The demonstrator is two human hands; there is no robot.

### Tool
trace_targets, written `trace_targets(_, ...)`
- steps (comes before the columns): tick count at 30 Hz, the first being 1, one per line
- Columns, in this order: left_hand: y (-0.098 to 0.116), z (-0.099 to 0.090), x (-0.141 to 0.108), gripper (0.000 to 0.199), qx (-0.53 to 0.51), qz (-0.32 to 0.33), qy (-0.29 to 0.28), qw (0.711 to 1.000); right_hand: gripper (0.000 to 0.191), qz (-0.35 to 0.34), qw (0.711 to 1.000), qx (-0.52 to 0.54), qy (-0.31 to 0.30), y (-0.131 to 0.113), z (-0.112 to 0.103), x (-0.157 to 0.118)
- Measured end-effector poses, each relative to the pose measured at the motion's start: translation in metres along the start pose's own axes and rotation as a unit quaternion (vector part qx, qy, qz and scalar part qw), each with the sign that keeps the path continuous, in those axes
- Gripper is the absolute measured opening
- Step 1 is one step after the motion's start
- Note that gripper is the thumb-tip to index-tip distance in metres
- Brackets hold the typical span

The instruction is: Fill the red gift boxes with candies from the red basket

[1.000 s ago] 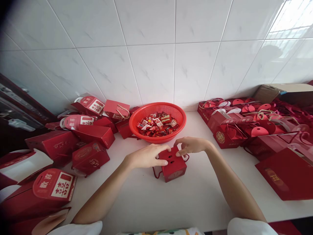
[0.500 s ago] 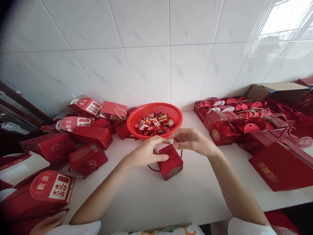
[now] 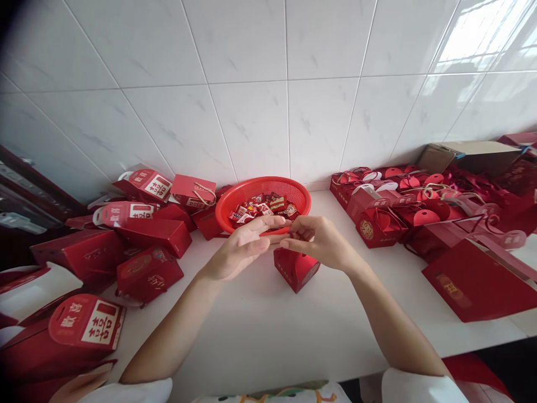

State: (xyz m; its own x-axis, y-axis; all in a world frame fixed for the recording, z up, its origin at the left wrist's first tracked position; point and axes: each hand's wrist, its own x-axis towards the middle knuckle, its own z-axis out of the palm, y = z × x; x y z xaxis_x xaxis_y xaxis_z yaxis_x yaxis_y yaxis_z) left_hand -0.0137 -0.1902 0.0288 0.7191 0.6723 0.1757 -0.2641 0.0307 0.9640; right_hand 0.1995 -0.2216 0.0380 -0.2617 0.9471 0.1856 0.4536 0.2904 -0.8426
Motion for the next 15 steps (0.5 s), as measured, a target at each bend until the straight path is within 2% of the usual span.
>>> trace_targets(4,-0.005,0.0,0.001,0.054,0.007,0.014,-0.022,1.0,0.027,0.008,0.998,-0.033,0.043,0.002,0.006,-0.003)
trace_targets(9,-0.004,-0.003,0.0,0.058,0.029,0.005,-0.059,0.998,0.022,0.026,0.995,-0.081,0.056,-0.002,0.009,-0.013)
trace_targets(12,-0.005,0.003,0.0,0.06,0.044,0.018,-0.067,0.997,0.019,0.042,0.989,-0.113,0.08,-0.004,0.012,-0.022)
trace_targets(15,-0.007,0.014,0.0,0.054,0.046,0.043,-0.063,0.996,0.02,0.039,0.985,-0.114,0.126,-0.004,0.014,-0.03)
